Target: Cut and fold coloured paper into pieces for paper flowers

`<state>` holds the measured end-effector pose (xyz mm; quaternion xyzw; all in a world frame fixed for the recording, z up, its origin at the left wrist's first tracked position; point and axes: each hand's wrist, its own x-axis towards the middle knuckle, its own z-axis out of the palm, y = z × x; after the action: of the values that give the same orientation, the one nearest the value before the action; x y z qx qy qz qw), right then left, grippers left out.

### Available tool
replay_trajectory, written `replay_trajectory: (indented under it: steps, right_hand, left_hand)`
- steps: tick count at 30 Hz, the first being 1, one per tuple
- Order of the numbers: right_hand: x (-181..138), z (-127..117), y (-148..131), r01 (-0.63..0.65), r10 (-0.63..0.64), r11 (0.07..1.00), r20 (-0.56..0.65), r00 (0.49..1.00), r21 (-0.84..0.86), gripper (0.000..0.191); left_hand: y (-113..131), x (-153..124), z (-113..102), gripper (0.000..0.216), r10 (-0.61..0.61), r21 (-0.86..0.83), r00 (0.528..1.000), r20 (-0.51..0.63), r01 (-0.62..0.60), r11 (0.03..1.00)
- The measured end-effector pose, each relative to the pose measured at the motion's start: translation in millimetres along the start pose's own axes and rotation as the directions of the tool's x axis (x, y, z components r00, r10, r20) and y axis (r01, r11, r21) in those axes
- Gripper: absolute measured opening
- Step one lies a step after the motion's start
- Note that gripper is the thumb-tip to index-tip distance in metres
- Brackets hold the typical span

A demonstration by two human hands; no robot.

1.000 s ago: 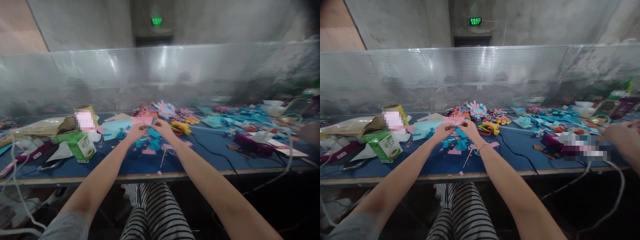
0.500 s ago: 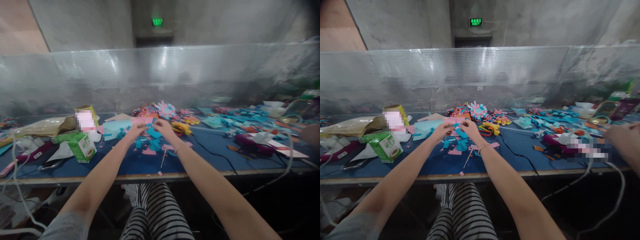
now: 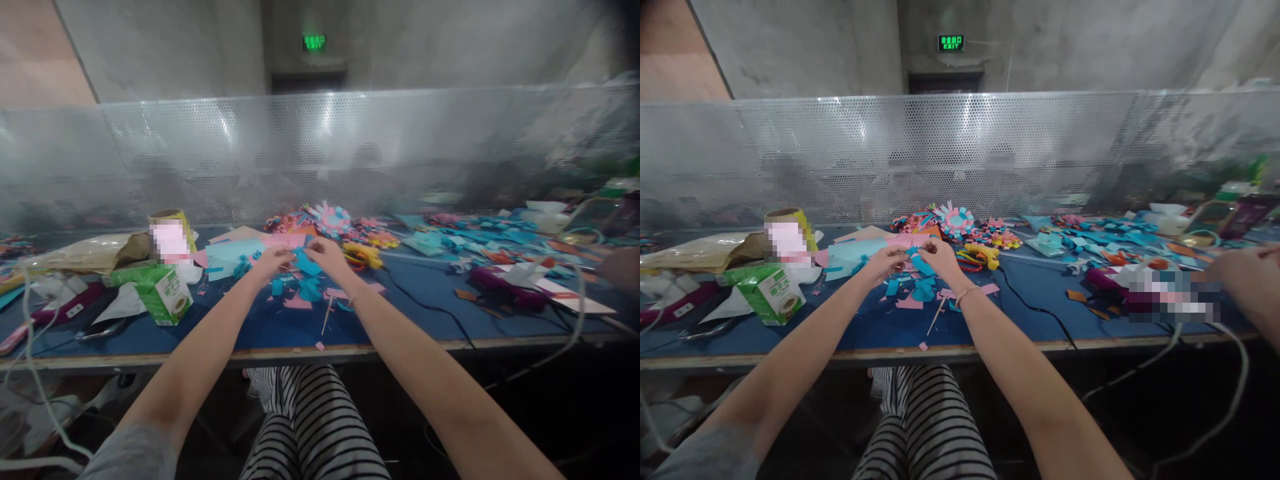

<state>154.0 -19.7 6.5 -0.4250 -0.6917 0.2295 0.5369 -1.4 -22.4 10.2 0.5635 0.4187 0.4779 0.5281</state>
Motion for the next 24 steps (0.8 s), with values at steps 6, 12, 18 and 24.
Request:
replay_trajectory:
  steps: [6,12,18,24]
  right_hand:
    - [1,-1,1,0.01,-0.01,1.0,0.001,1.0,-0.007,0.01]
    - [0,-1,-1,-0.014,0.014,0.998,-0.004,1.0,-0.061,0.008]
    - [0,0,2,-0.02,0.02,0.999,0.009,1.0,-0.031,0.011]
    - [10,-1,19,-0.142,0.151,0.964,-0.021,0.988,0.226,0.012]
  left_hand:
    - [-2,1,-1,0.028,0.028,0.035,1.0,0.002,-0.028,0.999]
    - [-6,5,-4,0.027,0.094,0.148,0.996,0.012,-0.094,0.984]
    - [-2,3,-4,0.027,0.137,0.217,0.99,0.023,-0.139,0.966]
    - [-3,8,-11,0.029,0.088,0.165,0.992,-0.09,-0.072,0.984]
